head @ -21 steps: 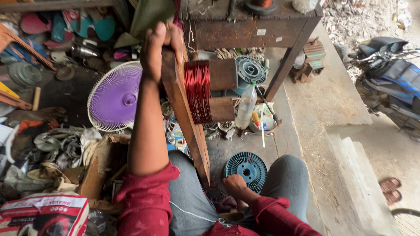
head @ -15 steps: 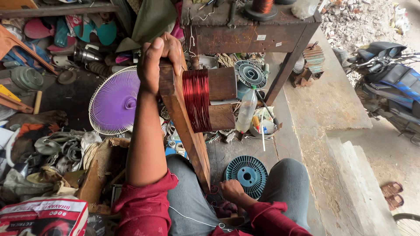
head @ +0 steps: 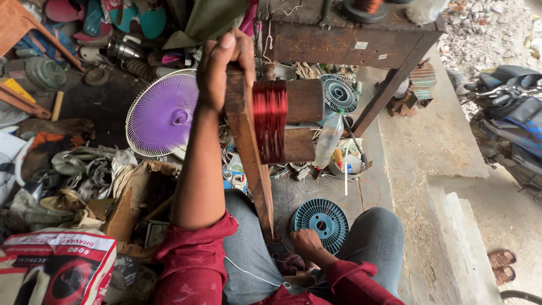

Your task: The person winds red copper wire onto a wooden spool using a hand-cranked mechanism. They periodically stop to adjust the wire and use pliers to cut the wire.

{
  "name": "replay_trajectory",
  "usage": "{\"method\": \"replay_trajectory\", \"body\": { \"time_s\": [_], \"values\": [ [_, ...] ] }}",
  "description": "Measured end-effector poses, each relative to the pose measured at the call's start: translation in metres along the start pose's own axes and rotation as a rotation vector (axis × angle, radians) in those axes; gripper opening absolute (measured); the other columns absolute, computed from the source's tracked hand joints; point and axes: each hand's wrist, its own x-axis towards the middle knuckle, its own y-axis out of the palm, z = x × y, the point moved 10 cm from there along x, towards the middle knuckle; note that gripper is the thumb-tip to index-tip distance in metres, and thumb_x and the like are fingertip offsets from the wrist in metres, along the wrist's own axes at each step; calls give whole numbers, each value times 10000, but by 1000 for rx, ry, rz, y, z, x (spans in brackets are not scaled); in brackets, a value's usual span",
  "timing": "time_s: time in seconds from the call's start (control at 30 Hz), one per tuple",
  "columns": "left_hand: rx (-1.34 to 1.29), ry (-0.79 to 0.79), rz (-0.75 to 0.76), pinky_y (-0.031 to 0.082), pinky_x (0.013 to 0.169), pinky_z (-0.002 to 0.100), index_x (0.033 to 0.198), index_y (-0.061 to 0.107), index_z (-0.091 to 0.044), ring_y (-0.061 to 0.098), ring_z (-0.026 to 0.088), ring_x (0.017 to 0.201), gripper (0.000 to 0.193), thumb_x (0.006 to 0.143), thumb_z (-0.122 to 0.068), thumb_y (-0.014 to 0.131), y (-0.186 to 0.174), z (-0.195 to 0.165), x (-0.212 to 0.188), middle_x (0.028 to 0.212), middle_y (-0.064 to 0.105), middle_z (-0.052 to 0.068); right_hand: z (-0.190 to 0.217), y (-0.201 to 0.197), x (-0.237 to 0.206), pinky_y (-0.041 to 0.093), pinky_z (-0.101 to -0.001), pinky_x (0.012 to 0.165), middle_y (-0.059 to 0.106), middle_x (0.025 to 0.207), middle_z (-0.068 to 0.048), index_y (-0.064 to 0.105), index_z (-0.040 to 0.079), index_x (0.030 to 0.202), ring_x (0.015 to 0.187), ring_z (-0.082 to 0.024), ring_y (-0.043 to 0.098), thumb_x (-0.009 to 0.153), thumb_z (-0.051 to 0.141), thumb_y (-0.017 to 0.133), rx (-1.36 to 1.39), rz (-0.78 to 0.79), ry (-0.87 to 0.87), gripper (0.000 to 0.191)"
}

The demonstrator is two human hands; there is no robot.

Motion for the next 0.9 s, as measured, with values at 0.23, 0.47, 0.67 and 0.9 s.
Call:
{"method": "replay_trajectory", "body": {
  "time_s": [0.23, 0.47, 0.67, 0.9],
  "values": [
    [206, -12, 34, 453, 697, 293, 710, 579, -54, 556, 146, 632, 671, 1112, -559, 396, -16, 26, 12, 677, 582, 69, 17, 15, -83, 496, -441, 536, 641, 733, -201, 667, 0, 1152, 608, -335, 645, 996, 180, 554, 117, -78, -264, 263],
    [223, -18, 17, 413, 622, 286, 648, 534, -55, 508, 147, 542, 697, 1117, -542, 364, -30, 39, 28, 613, 556, 67, 31, -216, -214, 525, -368, 725, 659, 999, -63, 657, 90, 1120, 875, -219, 686, 1030, 265, 547, 171, -327, -740, 225],
    [209, -28, 37, 413, 656, 303, 663, 526, -55, 493, 157, 595, 653, 1107, -502, 354, -1, 20, 16, 628, 534, 73, 93, -361, -224, 518, -340, 752, 598, 1052, 6, 747, 186, 1137, 869, -167, 582, 969, 258, 732, -924, -1106, -771, 184],
    [110, -57, 50, 464, 770, 304, 681, 536, -48, 537, 165, 719, 612, 1088, -487, 408, 41, -21, -13, 701, 537, 81, 69, -453, -145, 496, -237, 652, 618, 927, 62, 732, 279, 1164, 839, -93, 662, 943, 243, 782, -1408, -1360, -676, 230]
  ]
}}
